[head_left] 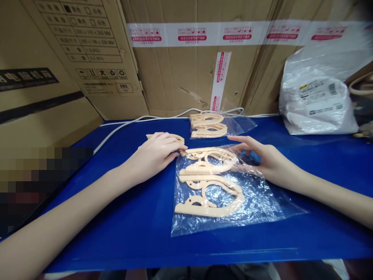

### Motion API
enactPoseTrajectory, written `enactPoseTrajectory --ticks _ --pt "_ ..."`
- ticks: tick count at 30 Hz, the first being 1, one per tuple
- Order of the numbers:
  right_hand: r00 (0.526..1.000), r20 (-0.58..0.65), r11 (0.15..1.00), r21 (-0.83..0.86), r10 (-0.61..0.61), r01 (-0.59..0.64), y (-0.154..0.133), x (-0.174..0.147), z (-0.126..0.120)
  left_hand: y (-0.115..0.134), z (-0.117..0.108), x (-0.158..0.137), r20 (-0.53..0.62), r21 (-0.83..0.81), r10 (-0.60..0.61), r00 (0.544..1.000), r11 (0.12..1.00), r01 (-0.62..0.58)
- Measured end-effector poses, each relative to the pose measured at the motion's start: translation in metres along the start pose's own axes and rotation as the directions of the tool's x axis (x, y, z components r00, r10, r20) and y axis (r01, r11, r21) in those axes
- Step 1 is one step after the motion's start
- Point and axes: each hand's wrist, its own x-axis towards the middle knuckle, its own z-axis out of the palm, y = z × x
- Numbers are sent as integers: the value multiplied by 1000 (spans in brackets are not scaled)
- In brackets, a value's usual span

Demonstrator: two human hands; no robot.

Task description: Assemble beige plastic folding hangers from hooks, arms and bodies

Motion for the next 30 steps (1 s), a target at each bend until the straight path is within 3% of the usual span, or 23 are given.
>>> enactPoseTrajectory --ticks 10,20,30 --pt "999 -26 999 -20 -40 39 -1 3 5 -3 1 0 0 -49 -35 999 998 35" --pt "997 -16 979 -191 -73 68 -1 5 7 -1 -1 4 -3 88 18 1000 996 -17" --pt "996 -41 978 -196 -77 67 -2 7 9 -3 4 8 -28 178 113 993 978 -106"
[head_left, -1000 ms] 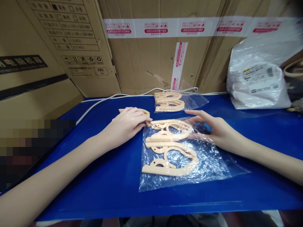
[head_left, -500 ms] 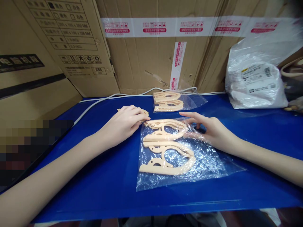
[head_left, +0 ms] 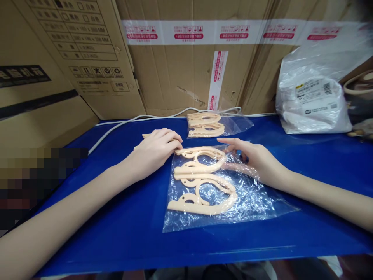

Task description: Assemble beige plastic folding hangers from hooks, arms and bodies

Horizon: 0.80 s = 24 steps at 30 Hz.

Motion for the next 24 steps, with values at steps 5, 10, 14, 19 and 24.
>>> enactPoseTrajectory --ticks 5,10,14,19,24 --pt "1000 -8 1000 -19 -6 6 -2 -1 -1 -1 -6 -3 40 10 3 999 1000 -4" --pt "1000 3 999 -34 -4 4 -1 -1 -1 2 -12 -4 69 -41 -25 997 999 28" --pt "1000 5 999 -40 -9 9 -1 -2 0 2 -7 -3 68 -19 -7 998 1000 8" --pt "999 -2 996 -73 -44 44 0 -5 -1 3 -2 -2 91 36 8 996 999 -11" --pt "994 -14 987 -119 -112 110 1 -6 0 4 -2 -4 94 11 -6 996 1000 5"
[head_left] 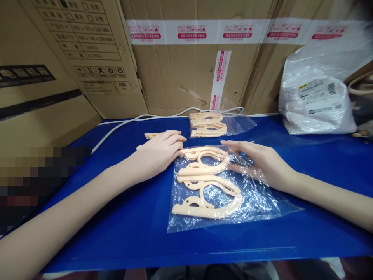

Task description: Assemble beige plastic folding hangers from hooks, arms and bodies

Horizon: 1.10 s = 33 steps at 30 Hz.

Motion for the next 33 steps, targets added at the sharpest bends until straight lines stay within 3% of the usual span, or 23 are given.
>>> enactPoseTrajectory --ticks 5,11,19,29,33 --pt "999 -10 999 -19 -38 38 0 -1 1 -1 -11 -5 -10 -105 -34 999 994 33" --pt "999 -2 999 -31 -33 33 0 -1 1 10 -33 -9 70 -250 -95 993 962 110" --pt "999 3 998 -54 -37 37 -2 0 0 9 -37 -10 75 -303 -108 991 945 125" --pt "993 -27 987 -113 -117 113 -1 0 0 15 -44 -7 316 -370 -100 944 903 219" --pt "988 -31 979 -148 -150 144 -3 0 -2 14 -45 -8 339 -394 -107 935 886 245"
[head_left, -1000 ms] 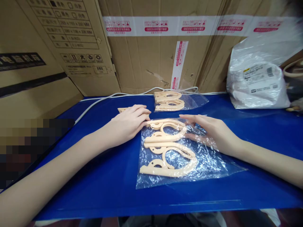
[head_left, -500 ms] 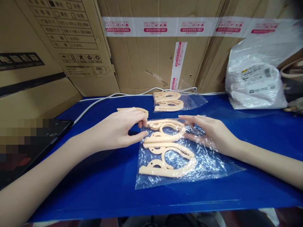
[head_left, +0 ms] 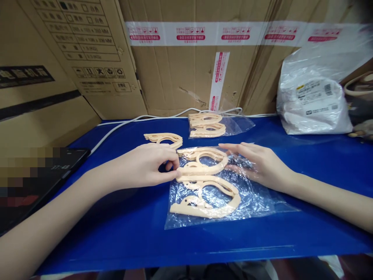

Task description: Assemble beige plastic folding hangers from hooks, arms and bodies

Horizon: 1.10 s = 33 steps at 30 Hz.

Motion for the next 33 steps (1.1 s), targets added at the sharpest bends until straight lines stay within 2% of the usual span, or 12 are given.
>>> enactPoseTrajectory --ticks 5,8,11,14,18,22,28,33 --pt "1000 -6 1000 -18 -2 2 -3 0 -3 -2 -4 -3 -14 15 -12 1000 1000 13" --pt "1000 -5 999 -32 -5 5 -3 0 -3 -9 -10 -3 -180 111 -21 983 993 42" --pt "1000 -2 999 -34 -9 9 -3 -1 -4 -21 -16 -3 -311 229 -59 949 964 135" --pt "1000 3 999 -43 -16 16 -3 0 -5 -38 -18 -4 -280 255 -171 945 935 245" --pt "1000 12 997 -72 -10 11 1 0 -8 -55 -16 -5 -110 180 -358 927 910 373" --pt "999 -10 996 -71 47 -48 9 -2 -14 -63 -16 -6 -26 179 -388 921 905 387" --pt "993 -24 993 -31 114 -115 12 -2 -19 -67 -20 -7 -43 195 -414 909 889 414" --pt "989 -27 989 -1 147 -147 12 -3 -20 -58 -26 -8 -207 237 -318 925 901 363"
